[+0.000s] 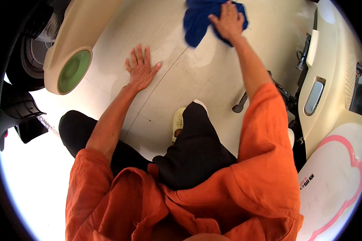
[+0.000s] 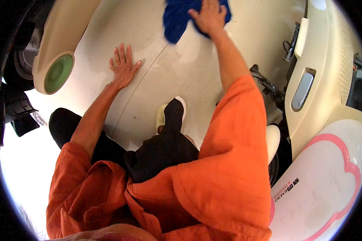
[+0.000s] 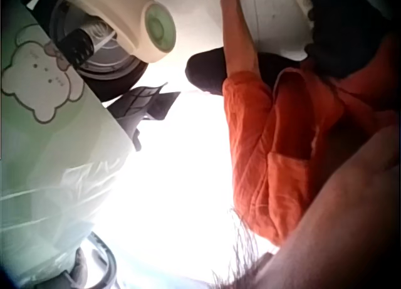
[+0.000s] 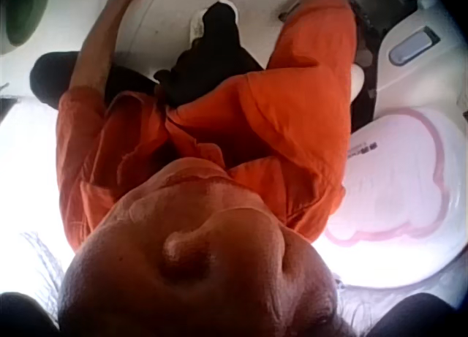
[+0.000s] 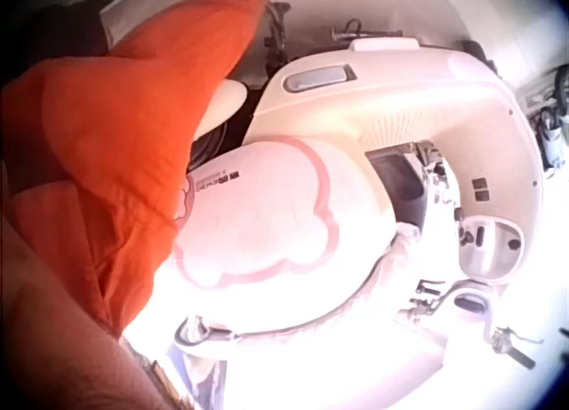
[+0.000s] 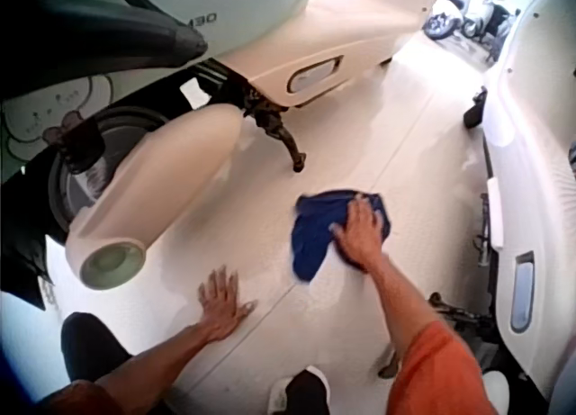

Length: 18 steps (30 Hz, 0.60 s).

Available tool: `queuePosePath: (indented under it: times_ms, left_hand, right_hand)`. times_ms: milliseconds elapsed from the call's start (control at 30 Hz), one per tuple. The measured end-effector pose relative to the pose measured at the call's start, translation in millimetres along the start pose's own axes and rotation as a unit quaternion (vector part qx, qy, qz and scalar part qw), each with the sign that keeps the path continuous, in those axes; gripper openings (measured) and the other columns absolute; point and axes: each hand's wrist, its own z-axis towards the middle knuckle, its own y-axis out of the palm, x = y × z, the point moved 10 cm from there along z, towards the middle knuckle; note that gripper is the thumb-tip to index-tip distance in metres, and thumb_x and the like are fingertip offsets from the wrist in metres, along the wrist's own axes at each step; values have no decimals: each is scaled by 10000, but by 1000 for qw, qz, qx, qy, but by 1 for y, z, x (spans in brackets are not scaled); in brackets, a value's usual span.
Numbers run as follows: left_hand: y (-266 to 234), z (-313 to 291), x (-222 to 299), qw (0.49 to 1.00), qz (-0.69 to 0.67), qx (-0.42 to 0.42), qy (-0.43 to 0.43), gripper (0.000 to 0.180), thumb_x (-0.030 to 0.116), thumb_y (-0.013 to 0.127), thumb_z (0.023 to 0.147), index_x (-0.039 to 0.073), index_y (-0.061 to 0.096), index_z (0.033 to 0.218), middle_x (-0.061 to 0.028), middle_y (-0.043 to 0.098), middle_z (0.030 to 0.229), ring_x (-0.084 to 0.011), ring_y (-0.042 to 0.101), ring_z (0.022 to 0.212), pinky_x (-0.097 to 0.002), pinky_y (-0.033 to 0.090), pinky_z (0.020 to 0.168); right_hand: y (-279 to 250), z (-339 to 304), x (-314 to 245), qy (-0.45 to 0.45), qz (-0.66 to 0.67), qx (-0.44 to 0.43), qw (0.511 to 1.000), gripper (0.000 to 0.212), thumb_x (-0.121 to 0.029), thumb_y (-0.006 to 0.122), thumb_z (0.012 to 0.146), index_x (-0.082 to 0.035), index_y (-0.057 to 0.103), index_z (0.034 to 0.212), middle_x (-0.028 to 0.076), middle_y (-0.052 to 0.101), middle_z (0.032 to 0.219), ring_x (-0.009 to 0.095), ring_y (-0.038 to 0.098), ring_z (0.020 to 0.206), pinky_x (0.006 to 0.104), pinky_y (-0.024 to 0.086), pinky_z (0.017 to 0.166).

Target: The person wipes the floor between several electric scooters with a blue cloth, moving around the vehicles and briefly handling a small part on one scooter.

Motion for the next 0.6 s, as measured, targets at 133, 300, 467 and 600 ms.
queuePosePath:
  times_ms: [133, 300, 467, 600]
  left_hand:
    - [0, -1, -1, 1000, -7, 0, 3, 846, 659, 306, 929, 160, -14, 1532, -122, -151, 1583, -357, -167, 1441, -609, -77, 1094]
    - [8, 5, -3, 999, 31, -11, -12, 853, 669, 308, 921, 169, -14, 1533, -112, -155, 1583, -350, -166, 1443, -601, -73, 1100]
    - [-3, 2, -2, 1000, 23, 3, -12, 858, 669, 302, 922, 147, -1, 1533, -108, -131, 1589, -350, -149, 1448, -596, -81, 1103]
    - [5, 9, -14, 998, 54, 17, -23, 840, 656, 311, 926, 153, 23, 1535, -110, -118, 1592, -352, -136, 1450, -590, -73, 1108]
  right_hand:
    - [11, 31, 64, 193, 19, -76, 978, 796, -541, 440, 934, 35, 264, 1454, 214, 208, 1543, 344, 166, 1438, 549, 143, 1128]
    - [17, 12, 20, 201, -26, 9, 979, 755, -515, 441, 917, 10, 313, 1445, 195, 243, 1539, 332, 187, 1437, 551, 151, 1117]
    - [-15, -80, -143, -25, 4, -60, 998, 769, -524, 515, 872, 11, 390, 1410, 177, 302, 1518, 303, 232, 1423, 532, 152, 1125]
    - [-43, -166, -180, -160, 86, -83, 980, 735, -532, 544, 867, -2, 450, 1368, 166, 376, 1475, 287, 264, 1410, 507, 164, 1120]
